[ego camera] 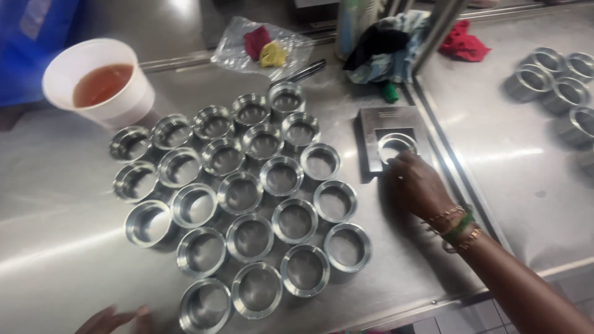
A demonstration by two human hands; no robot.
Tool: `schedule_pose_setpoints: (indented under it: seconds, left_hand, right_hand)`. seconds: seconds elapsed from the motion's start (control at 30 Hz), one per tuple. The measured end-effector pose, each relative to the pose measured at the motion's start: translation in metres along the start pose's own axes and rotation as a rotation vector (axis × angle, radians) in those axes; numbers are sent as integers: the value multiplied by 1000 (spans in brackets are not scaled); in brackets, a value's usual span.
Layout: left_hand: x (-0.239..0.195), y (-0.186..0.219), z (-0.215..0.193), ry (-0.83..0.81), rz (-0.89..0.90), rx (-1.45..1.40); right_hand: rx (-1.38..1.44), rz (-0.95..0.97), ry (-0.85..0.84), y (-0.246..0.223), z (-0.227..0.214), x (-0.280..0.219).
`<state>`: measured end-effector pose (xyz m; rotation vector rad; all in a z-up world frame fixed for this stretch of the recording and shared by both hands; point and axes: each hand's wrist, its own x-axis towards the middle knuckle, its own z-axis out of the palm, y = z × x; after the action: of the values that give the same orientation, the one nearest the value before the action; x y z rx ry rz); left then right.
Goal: The recorder is seen inspecting and cleaning several metal rings on a stainless steel table.
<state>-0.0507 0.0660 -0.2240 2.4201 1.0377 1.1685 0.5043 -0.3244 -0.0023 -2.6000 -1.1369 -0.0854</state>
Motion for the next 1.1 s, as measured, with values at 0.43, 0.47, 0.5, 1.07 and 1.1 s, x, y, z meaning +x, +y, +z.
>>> schedule_pose_setpoints:
  seconds: [0.43,0.47,0.5,1.07,1.1]
  left_hand:
    - [144,581,202,-329,746,-220]
    - [144,591,199,-329,757,-230]
    - [145,599,196,-622,656,-96]
    - [10,501,92,-866,864,-255]
    - [3,496,90,-892,883,-270]
  right_hand:
    - [-378,521,553,186,-86,-47]
    - [-385,533,559,223,-85,-59]
    - [-439,624,543,260,-84,-72]
    - [431,-153,-87,-5,-81,-74]
    - [326,-91,-107,-13,-77,-68]
